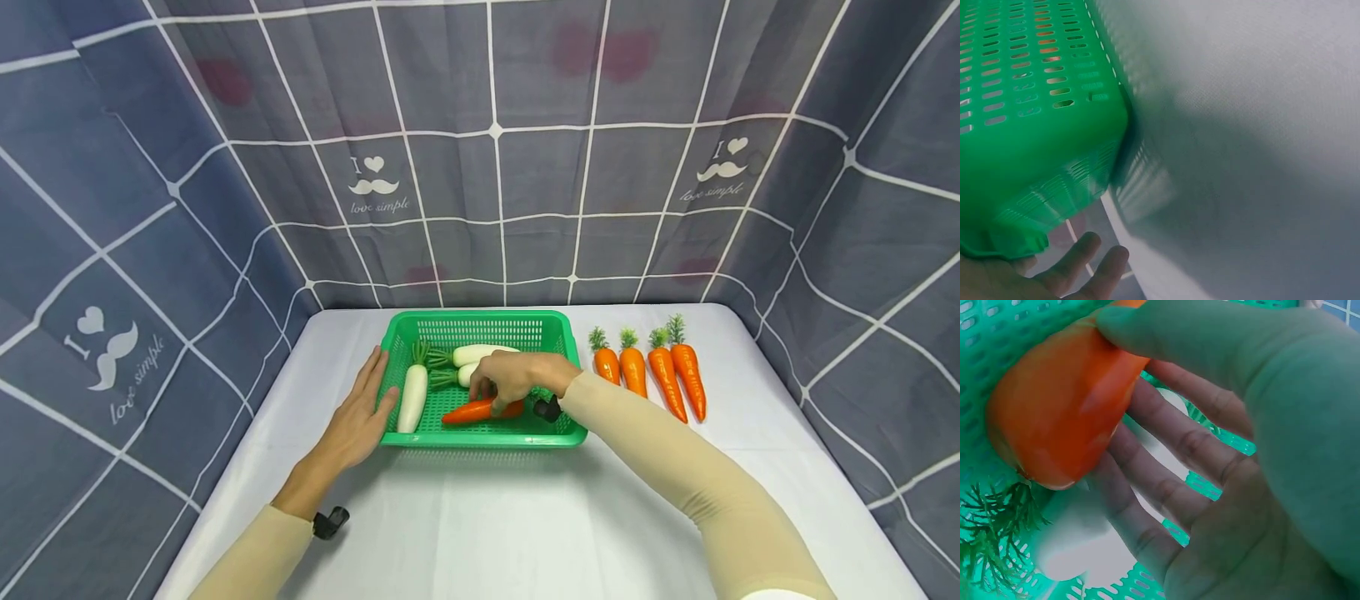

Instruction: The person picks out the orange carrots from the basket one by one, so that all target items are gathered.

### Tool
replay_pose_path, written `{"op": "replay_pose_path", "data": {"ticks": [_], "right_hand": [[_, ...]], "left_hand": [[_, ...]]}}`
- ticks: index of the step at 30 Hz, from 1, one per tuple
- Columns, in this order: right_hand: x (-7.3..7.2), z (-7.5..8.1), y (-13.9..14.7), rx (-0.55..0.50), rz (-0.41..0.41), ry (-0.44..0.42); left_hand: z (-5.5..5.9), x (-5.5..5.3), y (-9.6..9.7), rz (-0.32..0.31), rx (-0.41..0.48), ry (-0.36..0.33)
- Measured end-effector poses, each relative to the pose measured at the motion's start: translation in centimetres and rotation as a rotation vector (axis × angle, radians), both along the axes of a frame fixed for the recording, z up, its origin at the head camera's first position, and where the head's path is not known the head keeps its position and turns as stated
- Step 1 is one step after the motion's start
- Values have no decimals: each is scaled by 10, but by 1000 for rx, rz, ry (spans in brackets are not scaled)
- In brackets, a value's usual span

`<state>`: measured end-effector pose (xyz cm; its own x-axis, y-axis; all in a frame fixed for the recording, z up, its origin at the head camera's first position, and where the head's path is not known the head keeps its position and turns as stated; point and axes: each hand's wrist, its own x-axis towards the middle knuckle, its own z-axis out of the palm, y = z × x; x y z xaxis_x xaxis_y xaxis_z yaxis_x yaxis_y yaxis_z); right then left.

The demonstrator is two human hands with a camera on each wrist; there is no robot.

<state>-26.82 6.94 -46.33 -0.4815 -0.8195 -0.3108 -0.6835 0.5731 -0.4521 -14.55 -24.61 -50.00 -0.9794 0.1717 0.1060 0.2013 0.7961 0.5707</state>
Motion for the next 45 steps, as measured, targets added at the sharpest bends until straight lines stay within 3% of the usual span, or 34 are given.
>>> {"op": "replay_pose_path", "data": {"ticks": [7,14,28,36,45], "right_hand": [[0,10,6,-64,-28,-12],[1,20,13,-125,-68,27],[9,37,46,-370,-238,33],[13,39,73,-484,-308,107],[19,39,103,-579,-446,156]], "left_hand": [[1,0,0,-4,-2,4],[0,-2,-1,-3,6,5],[0,-1,0,-7,2,4],[0,-1,-1,-5,-1,0],[0,-2,-1,-6,1,-10]]}}
